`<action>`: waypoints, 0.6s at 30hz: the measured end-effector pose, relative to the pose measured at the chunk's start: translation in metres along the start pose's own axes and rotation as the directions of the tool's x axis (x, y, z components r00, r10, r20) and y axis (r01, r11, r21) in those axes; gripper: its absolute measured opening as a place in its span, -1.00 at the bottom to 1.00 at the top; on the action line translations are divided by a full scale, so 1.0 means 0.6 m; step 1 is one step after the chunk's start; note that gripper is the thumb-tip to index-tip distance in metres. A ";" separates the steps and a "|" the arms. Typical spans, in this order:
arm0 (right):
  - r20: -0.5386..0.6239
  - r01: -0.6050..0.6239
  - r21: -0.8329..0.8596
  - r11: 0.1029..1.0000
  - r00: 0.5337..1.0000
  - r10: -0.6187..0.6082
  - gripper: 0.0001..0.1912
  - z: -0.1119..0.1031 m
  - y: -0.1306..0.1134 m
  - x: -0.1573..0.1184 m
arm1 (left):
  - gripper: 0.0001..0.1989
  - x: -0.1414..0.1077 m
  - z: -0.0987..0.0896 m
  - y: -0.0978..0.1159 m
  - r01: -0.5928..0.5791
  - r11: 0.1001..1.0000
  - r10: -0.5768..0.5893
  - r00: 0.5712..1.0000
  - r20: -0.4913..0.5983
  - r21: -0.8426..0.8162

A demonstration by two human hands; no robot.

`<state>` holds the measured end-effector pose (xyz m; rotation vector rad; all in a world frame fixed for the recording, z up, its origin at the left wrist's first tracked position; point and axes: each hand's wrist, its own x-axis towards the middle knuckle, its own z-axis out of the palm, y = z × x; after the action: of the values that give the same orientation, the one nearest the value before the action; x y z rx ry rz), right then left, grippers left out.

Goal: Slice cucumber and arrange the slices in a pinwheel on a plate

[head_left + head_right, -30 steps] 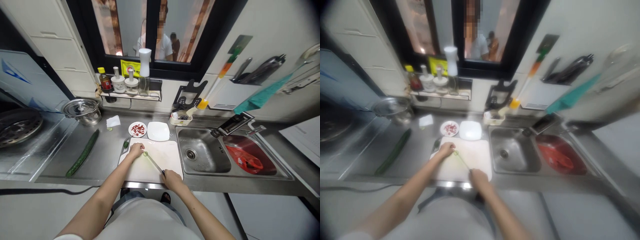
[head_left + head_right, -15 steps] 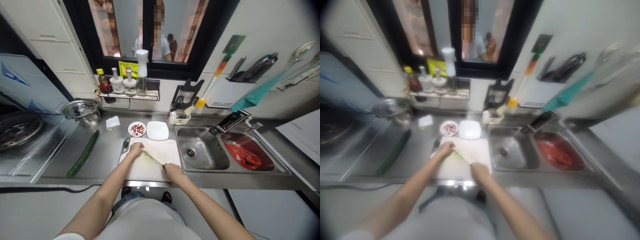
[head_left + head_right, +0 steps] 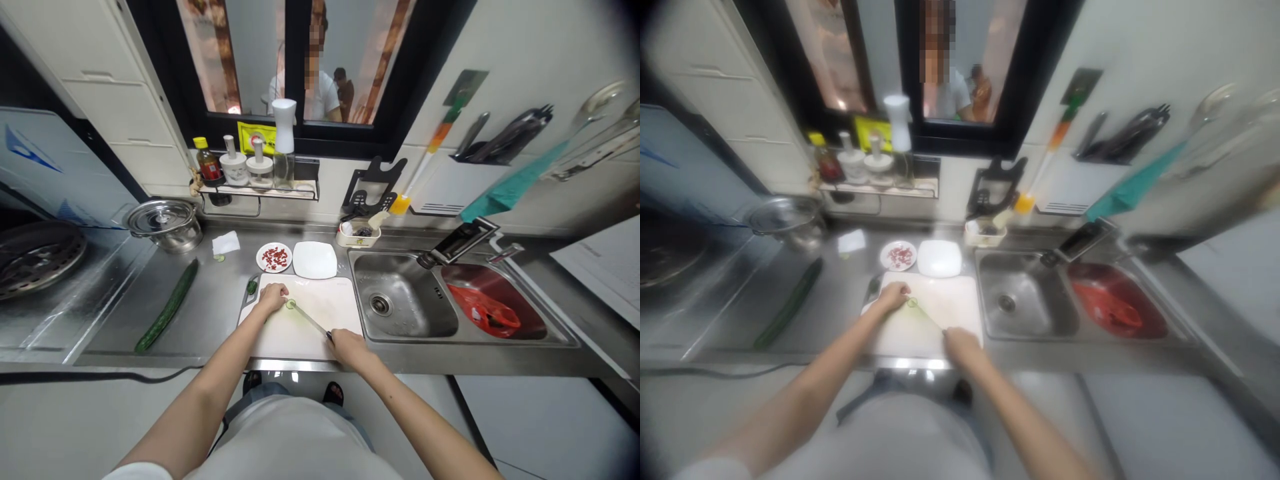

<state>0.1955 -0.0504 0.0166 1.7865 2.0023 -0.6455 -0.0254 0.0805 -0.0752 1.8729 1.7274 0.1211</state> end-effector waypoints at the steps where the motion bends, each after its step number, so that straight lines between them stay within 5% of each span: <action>1: 0.005 -0.006 0.004 1.000 1.000 0.006 -0.62 0.000 0.001 -0.003 | -0.76 0.000 0.000 0.000 0.000 1.000 0.000 1.000 -0.001 0.000; 18: 0.026 -0.099 0.084 0.991 0.995 0.098 -0.66 0.024 0.006 -0.034 | -0.78 -0.027 0.002 0.021 -0.012 0.997 0.017 0.998 -0.062 0.075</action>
<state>0.2010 -0.0750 0.0157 1.9057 1.8850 -0.7261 -0.0166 0.0650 -0.0650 1.9548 1.7832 0.1232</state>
